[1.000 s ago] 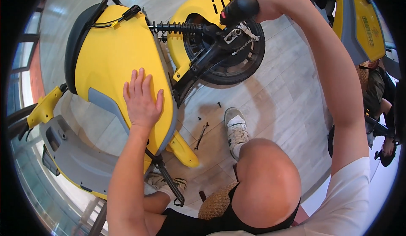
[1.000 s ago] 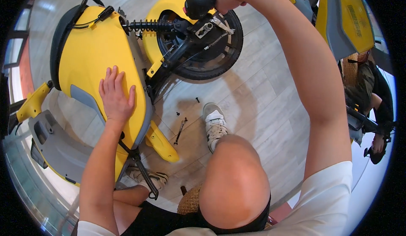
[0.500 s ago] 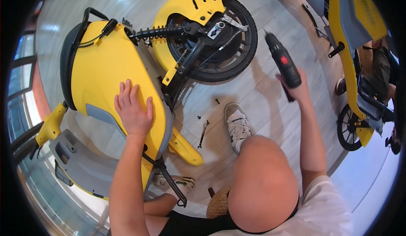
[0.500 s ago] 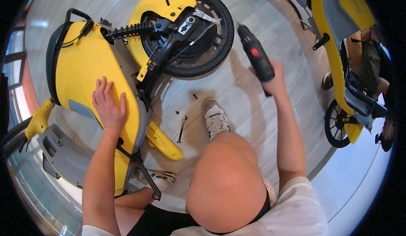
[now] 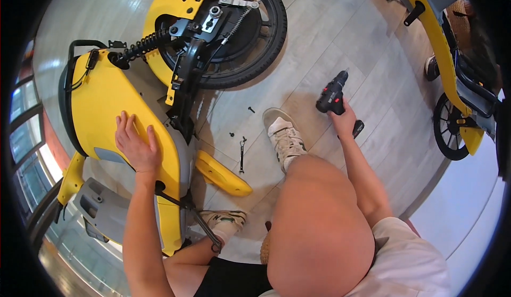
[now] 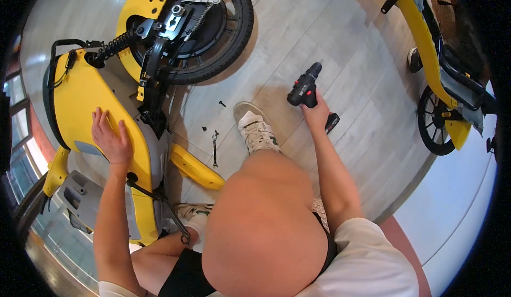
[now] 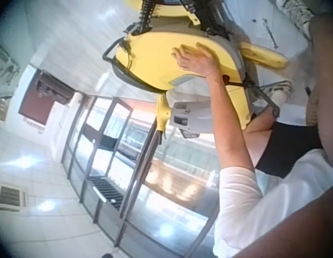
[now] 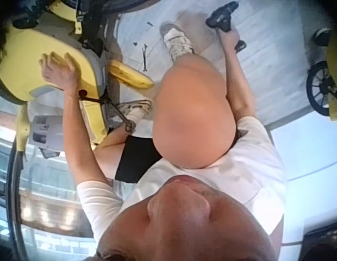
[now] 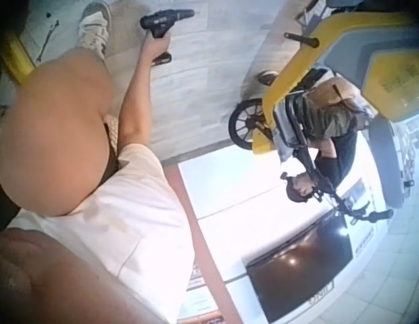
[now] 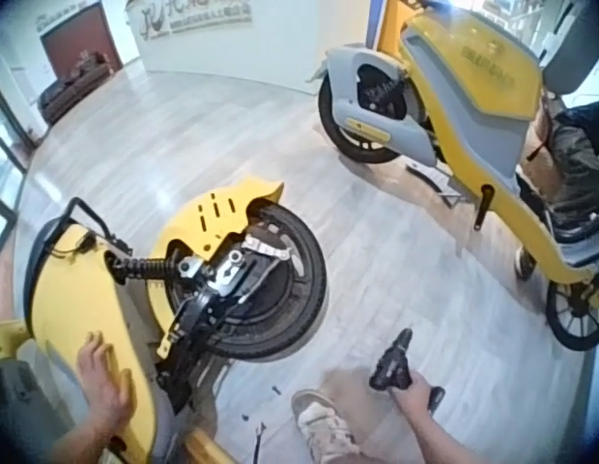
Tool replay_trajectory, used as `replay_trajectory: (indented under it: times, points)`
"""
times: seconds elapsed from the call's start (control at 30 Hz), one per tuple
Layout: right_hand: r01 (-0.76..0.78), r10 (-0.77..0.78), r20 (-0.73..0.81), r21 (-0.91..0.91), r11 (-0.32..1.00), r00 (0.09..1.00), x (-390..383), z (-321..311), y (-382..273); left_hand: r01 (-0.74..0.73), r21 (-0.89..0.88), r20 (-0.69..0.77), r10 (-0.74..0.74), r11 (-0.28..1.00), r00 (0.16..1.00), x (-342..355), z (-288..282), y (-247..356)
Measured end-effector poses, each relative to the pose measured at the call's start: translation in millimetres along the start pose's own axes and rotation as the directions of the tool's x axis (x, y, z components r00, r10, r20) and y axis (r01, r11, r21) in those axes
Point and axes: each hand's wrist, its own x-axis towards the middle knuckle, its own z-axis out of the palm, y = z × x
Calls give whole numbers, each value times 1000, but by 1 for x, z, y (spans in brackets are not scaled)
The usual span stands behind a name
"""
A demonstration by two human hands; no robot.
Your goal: Using tools to repair or adjust components on an electric scooter.
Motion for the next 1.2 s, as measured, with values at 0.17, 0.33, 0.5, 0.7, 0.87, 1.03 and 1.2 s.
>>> replay_trajectory:
  times: [0.17,0.33,0.5,0.7,0.87,1.03,1.2]
  points:
    - [52,-52,-1,80,995,999,13,10,7,-25,15,-3,25,1000,1000,0,-1,1]
    - [50,188,543,-393,918,818,90,-42,-27,-19,26,-3,19,999,1000,-3,1,2]
    - [369,-327,378,-41,928,866,108,-37,-144,-53,-15,-3,53,998,999,2,4,1]
    - [537,-587,353,239,809,729,82,26,-251,-45,-4,-3,45,999,999,2,2,3]
    - [219,-588,440,643,734,679,66,70,-282,-31,-4,-13,31,1000,999,-2,2,-2]
    - [-439,-370,674,716,543,640,53,86,-285,5,-27,5,-5,1000,1000,-3,-1,-3]
    - [-418,-343,654,721,553,674,39,96,-290,34,-32,3,-34,999,999,-1,-2,-5]
